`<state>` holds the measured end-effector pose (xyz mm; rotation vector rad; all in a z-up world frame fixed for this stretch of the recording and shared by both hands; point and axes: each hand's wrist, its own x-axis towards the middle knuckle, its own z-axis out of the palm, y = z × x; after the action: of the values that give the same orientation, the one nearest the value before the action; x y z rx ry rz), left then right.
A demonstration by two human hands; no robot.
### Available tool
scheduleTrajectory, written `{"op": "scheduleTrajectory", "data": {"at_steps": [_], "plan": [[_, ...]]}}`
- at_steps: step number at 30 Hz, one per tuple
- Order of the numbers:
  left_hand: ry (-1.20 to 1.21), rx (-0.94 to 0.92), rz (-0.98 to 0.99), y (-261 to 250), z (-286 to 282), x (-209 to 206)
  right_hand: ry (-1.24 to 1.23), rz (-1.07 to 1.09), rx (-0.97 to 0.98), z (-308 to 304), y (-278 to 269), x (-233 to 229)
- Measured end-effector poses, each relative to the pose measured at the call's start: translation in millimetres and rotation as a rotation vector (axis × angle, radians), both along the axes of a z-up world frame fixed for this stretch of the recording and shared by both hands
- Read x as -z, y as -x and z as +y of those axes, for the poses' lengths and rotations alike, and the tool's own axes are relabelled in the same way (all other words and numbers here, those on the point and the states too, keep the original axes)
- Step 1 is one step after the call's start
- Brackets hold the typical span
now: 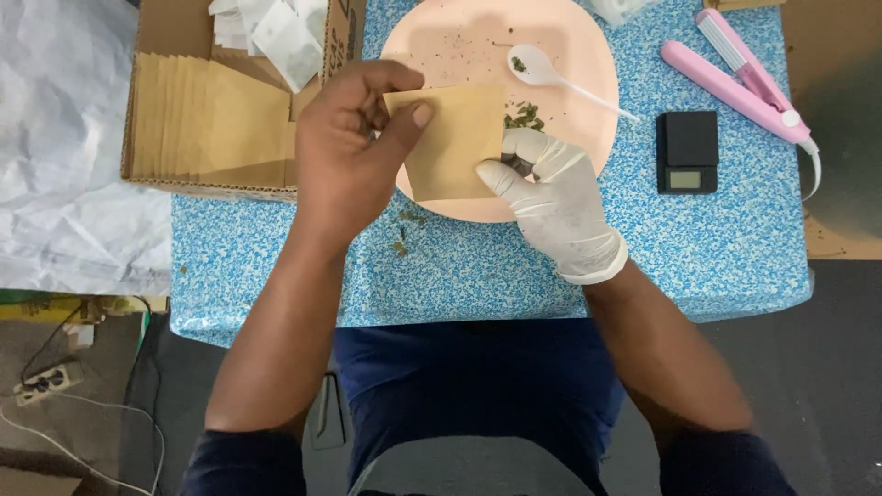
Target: Filling small paper tea bags with dried tea leaves using a spoon and sealing them with a handheld heat sealer.
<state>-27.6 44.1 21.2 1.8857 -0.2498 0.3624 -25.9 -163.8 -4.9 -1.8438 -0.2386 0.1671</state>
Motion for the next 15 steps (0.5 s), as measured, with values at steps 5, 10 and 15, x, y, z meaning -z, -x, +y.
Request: {"op": "scheduleTrajectory", "data": {"at_steps": [5,10,15], "plan": [[-0.056,0.104,-0.083,-12,-10,-21,0.002,0.006,0.012,-7,-1,0],[-0.232,0.231,-0.105,-19,-12,-36,0.063,0.007,0.030,-11,-3,3],[-0.496,0.335,-0.169,-26,-13,-55,0.139,-0.114,-0.013,-16,-10,14]]}}
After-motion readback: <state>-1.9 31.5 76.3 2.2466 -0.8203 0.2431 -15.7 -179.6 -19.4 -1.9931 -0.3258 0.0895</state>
